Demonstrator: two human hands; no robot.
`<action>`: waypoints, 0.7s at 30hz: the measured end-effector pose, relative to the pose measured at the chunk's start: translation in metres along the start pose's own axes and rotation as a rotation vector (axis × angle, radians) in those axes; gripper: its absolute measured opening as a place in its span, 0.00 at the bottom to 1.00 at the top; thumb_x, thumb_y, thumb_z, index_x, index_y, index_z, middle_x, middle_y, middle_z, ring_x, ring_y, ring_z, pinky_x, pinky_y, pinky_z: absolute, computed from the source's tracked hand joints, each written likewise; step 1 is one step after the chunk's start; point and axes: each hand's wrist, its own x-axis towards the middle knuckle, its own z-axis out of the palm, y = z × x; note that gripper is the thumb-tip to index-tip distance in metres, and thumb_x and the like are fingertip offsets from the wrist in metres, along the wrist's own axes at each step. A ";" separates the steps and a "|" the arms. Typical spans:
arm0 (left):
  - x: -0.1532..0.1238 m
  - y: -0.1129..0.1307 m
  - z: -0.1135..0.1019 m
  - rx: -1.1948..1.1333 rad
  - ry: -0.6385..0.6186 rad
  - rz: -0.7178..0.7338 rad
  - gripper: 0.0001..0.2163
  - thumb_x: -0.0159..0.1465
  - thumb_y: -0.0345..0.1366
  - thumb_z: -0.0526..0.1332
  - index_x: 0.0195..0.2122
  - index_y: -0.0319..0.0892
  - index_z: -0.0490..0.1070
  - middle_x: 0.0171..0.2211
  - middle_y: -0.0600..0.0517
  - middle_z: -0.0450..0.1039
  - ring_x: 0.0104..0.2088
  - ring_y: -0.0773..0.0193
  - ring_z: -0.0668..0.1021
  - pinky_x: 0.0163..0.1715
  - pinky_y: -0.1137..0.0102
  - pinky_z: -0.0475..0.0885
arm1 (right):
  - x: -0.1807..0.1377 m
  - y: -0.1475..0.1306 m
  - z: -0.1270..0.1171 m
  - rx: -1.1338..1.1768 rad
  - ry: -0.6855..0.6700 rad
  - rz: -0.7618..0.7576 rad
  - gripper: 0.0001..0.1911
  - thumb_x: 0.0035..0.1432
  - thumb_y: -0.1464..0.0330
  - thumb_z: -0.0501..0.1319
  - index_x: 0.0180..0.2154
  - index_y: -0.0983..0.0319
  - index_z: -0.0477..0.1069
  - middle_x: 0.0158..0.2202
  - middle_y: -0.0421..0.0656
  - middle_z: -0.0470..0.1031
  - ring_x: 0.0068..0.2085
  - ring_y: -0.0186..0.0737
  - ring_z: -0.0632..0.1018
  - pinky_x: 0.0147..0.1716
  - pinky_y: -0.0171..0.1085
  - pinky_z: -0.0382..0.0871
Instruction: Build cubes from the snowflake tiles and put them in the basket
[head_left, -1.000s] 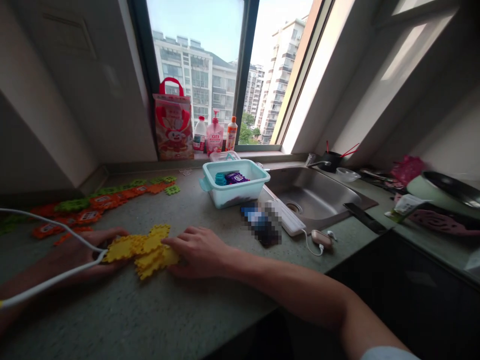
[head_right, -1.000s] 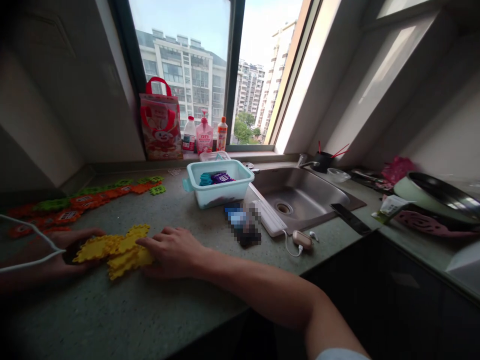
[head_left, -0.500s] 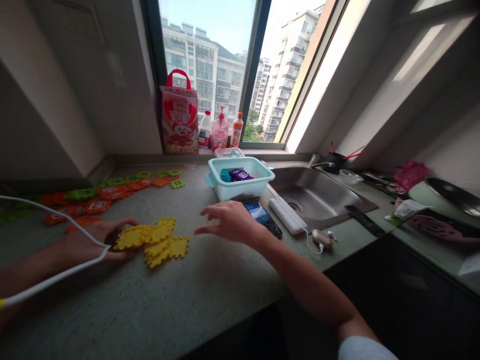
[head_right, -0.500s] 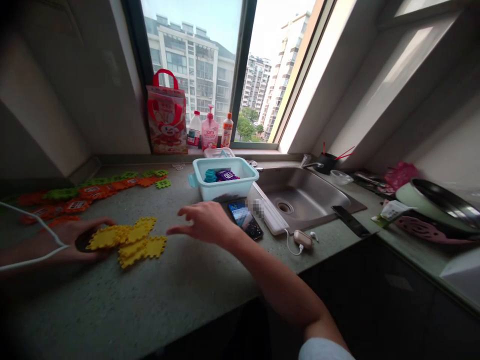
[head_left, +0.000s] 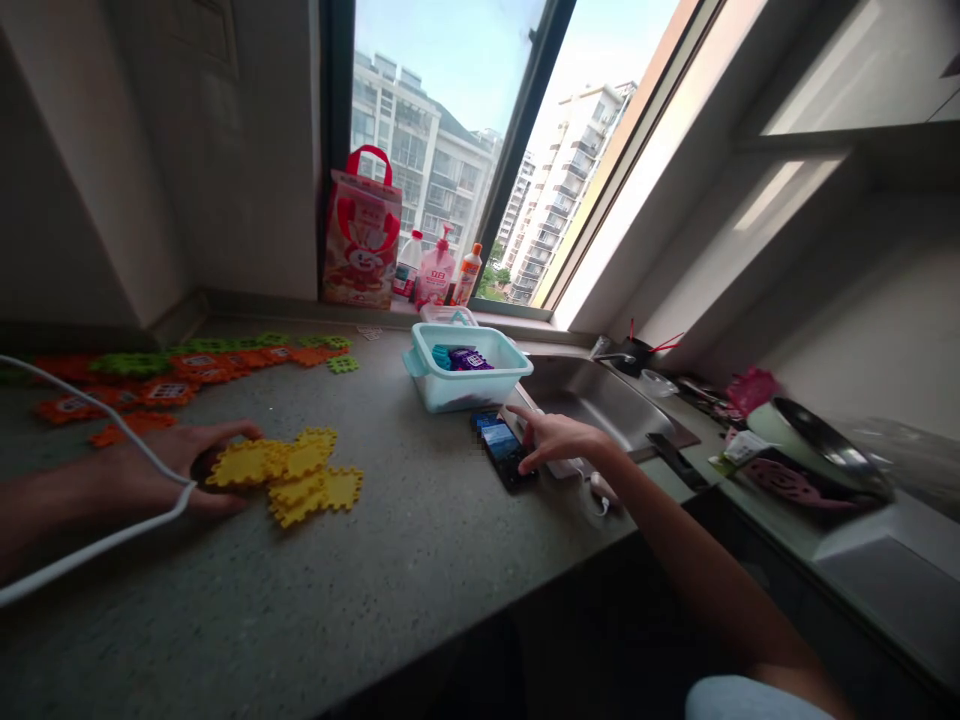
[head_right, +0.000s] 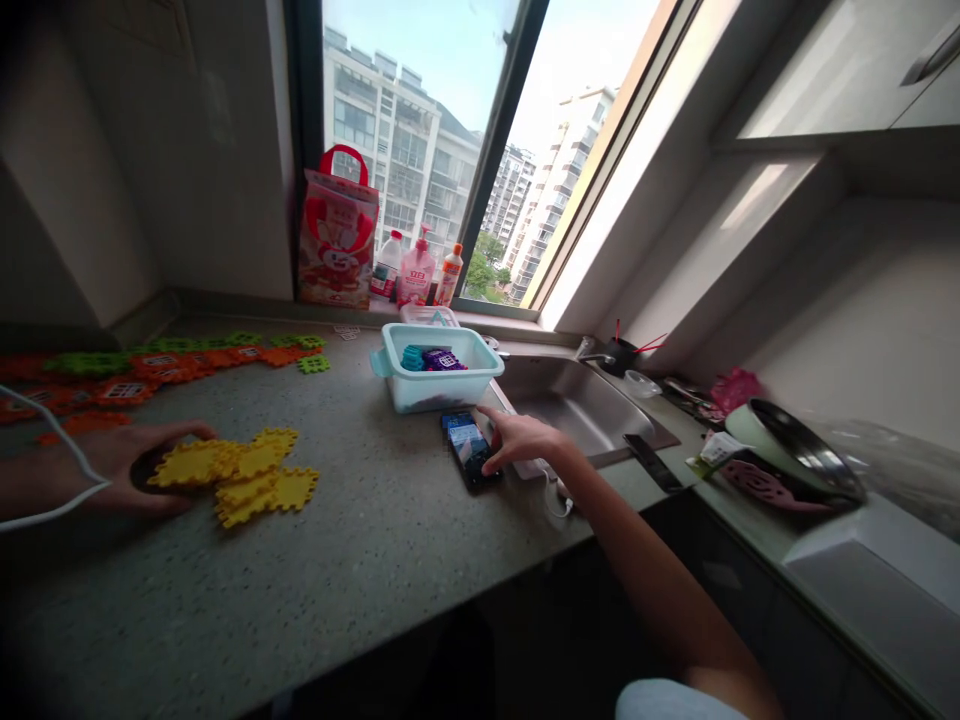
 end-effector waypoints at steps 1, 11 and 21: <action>0.000 0.000 0.000 -0.001 0.000 0.002 0.37 0.52 0.57 0.59 0.59 0.39 0.68 0.30 0.53 0.76 0.32 0.55 0.76 0.36 0.68 0.65 | 0.002 -0.001 0.000 -0.026 0.005 0.006 0.69 0.42 0.48 0.77 0.76 0.55 0.43 0.45 0.42 0.82 0.46 0.51 0.81 0.45 0.40 0.69; 0.000 0.006 -0.001 0.061 0.062 0.045 0.33 0.51 0.57 0.62 0.55 0.43 0.73 0.32 0.52 0.80 0.33 0.53 0.79 0.35 0.67 0.68 | -0.017 -0.091 0.022 -0.102 0.301 -0.393 0.44 0.57 0.42 0.67 0.68 0.54 0.64 0.48 0.46 0.81 0.50 0.50 0.80 0.51 0.44 0.70; -0.009 0.022 -0.003 0.192 0.070 0.035 0.34 0.56 0.63 0.59 0.55 0.44 0.73 0.44 0.44 0.81 0.39 0.48 0.81 0.38 0.62 0.72 | 0.050 -0.209 0.108 0.066 0.500 -0.901 0.52 0.55 0.44 0.70 0.72 0.59 0.54 0.67 0.54 0.66 0.64 0.56 0.70 0.63 0.51 0.62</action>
